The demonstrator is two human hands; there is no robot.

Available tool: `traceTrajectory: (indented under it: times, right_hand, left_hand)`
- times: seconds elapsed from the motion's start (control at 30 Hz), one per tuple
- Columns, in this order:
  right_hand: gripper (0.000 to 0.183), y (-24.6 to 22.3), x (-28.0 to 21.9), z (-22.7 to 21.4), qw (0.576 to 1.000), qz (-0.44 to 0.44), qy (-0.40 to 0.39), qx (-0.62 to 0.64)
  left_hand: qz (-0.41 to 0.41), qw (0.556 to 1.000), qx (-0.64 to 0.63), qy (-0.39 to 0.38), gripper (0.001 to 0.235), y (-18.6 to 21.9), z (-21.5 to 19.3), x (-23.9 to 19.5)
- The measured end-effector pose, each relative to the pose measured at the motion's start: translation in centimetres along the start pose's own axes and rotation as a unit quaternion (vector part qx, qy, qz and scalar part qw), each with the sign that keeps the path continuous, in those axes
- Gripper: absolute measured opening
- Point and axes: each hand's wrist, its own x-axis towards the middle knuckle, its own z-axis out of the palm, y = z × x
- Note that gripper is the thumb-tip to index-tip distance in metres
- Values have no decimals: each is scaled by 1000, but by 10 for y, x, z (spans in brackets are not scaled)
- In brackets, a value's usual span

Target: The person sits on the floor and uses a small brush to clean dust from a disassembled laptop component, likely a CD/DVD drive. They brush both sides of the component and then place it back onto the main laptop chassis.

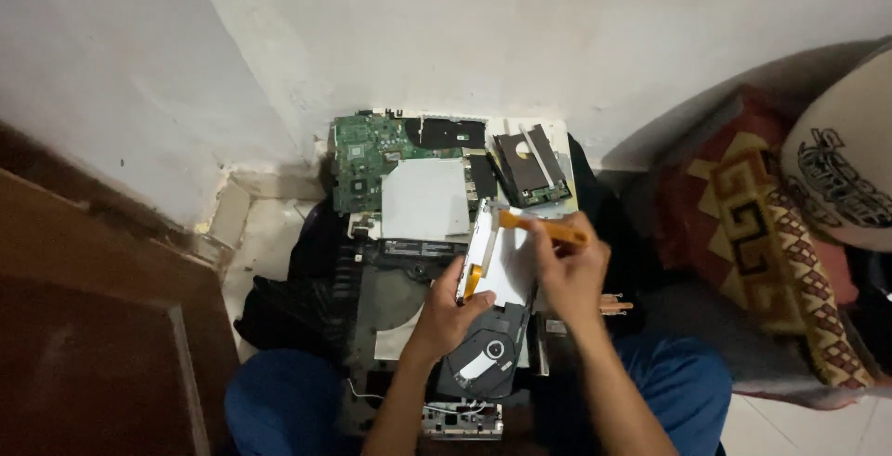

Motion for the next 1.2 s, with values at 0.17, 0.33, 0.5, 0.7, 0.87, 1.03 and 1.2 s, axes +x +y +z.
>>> traceTrajectory:
  times: [0.17, 0.33, 0.5, 0.7, 0.87, 1.03, 1.2]
  right_hand:
    - [19, 19, 6, -24, 997, 69, 32, 9]
    - [14, 3, 17, -45, 998, 52, 10, -16]
    - [8, -33, 10, -72, 969, -21, -229, -92]
    - [11, -55, 14, -85, 968, 8, -251, -24]
    - [4, -44, 3, -82, 952, 40, -303, 6]
    - [9, -30, 5, -72, 960, 58, -271, 48]
    - [4, -38, -1, -52, 940, 56, -329, 78]
  left_hand:
    - [-23, 999, -19, 17, 65, -3, -2, -2]
    - [-38, 999, -3, 14, 59, -1, 1, 1]
    - [-35, 999, 10, 11, 51, 13, 3, -3]
    - [-21, 1000, -1, 5, 48, 20, 6, -4]
    - [-16, 1000, -8, -9, 53, 8, 1, -4]
    - [-9, 1000, -19, -14, 65, 6, 1, -4]
    - [14, 998, -41, -45, 63, -4, -3, 3]
